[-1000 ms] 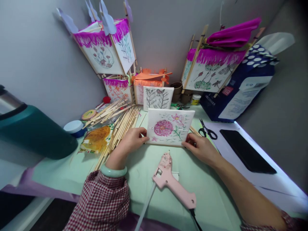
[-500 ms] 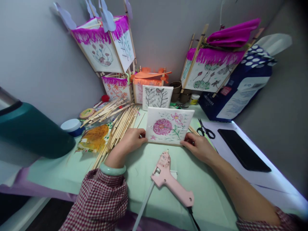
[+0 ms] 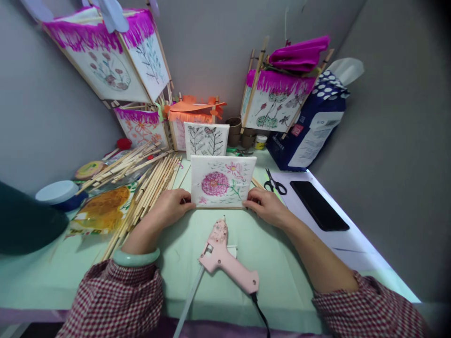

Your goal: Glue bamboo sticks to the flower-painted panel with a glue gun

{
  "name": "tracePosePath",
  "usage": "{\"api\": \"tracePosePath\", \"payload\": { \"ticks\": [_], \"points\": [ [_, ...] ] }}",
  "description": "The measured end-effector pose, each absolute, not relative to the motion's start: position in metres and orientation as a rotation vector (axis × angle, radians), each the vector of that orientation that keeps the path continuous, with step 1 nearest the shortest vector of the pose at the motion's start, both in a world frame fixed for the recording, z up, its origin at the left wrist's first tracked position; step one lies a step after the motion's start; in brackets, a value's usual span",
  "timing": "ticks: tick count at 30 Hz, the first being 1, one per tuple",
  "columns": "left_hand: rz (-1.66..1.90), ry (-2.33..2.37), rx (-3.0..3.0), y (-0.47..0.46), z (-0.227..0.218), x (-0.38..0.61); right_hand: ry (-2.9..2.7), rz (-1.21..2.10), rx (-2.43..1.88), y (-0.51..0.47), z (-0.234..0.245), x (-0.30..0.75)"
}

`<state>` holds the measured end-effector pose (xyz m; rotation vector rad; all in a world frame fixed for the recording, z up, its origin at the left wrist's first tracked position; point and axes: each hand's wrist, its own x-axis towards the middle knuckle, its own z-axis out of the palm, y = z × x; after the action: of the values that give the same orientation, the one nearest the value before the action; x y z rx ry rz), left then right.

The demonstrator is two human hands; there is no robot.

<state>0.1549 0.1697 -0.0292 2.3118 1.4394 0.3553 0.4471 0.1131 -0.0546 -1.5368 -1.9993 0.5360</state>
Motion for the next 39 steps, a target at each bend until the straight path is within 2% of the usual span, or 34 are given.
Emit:
{"api": "tracePosePath", "payload": {
  "ticks": [23, 28, 33, 39],
  "points": [
    [0.377, 1.381, 2.424, 0.168, -0.035, 0.156, -2.024, 0.625, -1.528, 0.112, -0.055, 0.449],
    [0.402, 1.378, 2.444, 0.168, -0.038, 0.154, -2.106, 0.527, -1.552, 0.112, -0.055, 0.446],
    [0.670, 1.310, 2.284, 0.167, -0.032, 0.153, -2.042, 0.615, -1.575, 0.111, -0.054, 0.443],
    [1.151, 0.984, 1.456, 0.158, -0.017, 0.163, -1.732, 0.922, -1.442, 0.112, -0.057, 0.436]
  ]
}}
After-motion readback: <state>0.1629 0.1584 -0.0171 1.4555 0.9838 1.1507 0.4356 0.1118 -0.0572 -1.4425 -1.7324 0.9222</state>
